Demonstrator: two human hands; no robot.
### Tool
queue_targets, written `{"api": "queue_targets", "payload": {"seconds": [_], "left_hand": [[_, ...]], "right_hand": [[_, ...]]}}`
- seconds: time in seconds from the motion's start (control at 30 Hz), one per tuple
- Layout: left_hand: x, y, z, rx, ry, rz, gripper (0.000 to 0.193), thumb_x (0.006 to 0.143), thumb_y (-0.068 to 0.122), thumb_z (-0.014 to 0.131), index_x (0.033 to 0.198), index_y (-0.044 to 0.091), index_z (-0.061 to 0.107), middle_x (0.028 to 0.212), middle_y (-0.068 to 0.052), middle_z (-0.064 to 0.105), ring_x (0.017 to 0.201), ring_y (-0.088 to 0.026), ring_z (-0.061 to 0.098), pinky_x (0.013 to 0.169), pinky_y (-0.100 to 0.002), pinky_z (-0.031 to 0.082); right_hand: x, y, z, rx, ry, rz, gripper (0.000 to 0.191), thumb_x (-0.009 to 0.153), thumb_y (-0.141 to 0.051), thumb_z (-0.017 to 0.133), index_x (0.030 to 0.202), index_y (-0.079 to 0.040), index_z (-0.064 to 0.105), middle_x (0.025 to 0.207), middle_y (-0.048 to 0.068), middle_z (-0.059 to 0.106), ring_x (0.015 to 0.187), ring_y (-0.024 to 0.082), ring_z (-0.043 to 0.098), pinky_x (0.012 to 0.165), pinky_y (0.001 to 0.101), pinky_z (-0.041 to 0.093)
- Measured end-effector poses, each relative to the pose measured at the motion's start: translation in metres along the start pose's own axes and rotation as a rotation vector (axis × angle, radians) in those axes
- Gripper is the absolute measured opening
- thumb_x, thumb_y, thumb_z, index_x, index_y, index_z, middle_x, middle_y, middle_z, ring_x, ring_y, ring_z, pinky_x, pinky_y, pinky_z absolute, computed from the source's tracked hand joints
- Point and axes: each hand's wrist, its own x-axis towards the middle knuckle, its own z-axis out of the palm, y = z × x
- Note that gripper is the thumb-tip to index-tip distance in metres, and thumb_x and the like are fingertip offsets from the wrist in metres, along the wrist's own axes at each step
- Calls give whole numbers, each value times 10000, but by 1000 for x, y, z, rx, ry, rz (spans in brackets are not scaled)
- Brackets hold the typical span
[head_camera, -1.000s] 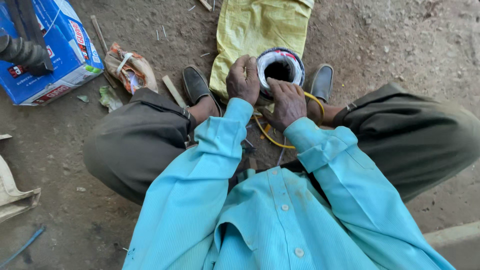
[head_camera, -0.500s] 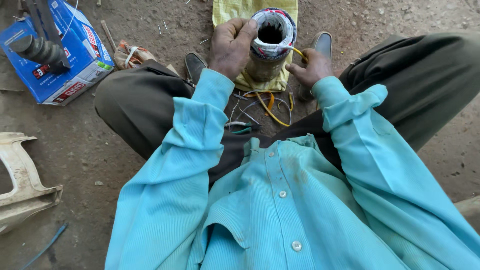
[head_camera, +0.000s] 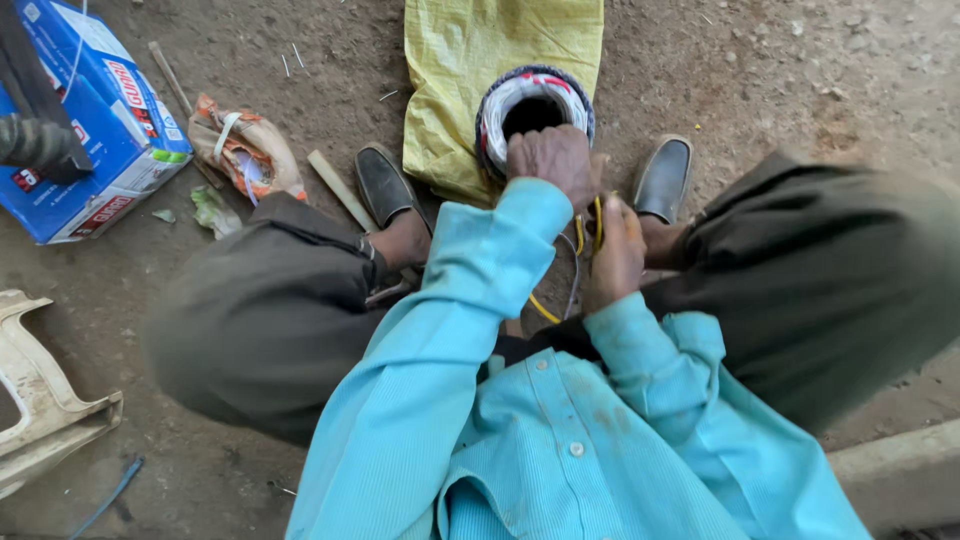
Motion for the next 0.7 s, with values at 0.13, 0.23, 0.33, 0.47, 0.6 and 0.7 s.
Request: {"api": "queue_targets", "payload": {"seconds": [0.13,0.23,0.33,0.47,0.6,0.7], "left_hand": [[38,-21,32,-114,-100,-75,484,821,529,725,890,50,708,881,-217,728,828,-391,713,752,-537,532],[46,-34,55,-197,-40,-69,411,827,452,749,846,50,667,816,-204,696,785,-402,682,715,-546,514],[43,-42,65,-225,-46,-71,378,820,427,759,804,66,648,775,-181,671,769,-402,658,707,-558,495],[36,-44,56,-268,-73,-97,398,822,440,764,812,58,653,778,-180,670,785,-407,663,698,-546,498],[42,-45,50,-275,-281,-301,545,741,575,817,720,46,685,719,-221,683,702,-424,670,682,-534,519],[44,-47,45,-291,-222,-387,468,708,513,814,727,56,717,745,-212,706,698,-405,686,694,-492,541]], "right_hand": [[9,11,-3,-63,44,89,489,1079,-395,427,1310,-2,605,1274,99,658,1168,178,608,1044,324,469],[23,32,-9,-258,158,350,538,1089,-431,398,1286,18,620,1209,114,649,1051,174,593,926,321,458],[33,49,-8,-127,362,605,578,1102,-464,394,1279,25,646,1133,142,652,928,200,574,776,360,433],[6,37,2,-237,364,666,608,1126,-471,382,1273,81,593,1172,185,620,1008,242,568,873,381,452],[-4,19,24,-293,287,685,618,1052,-480,351,1399,-5,539,1373,104,617,1207,191,590,1023,345,460],[-3,-3,40,-449,178,775,616,1067,-475,368,1397,10,556,1355,131,631,1195,213,584,1019,358,458]]}}
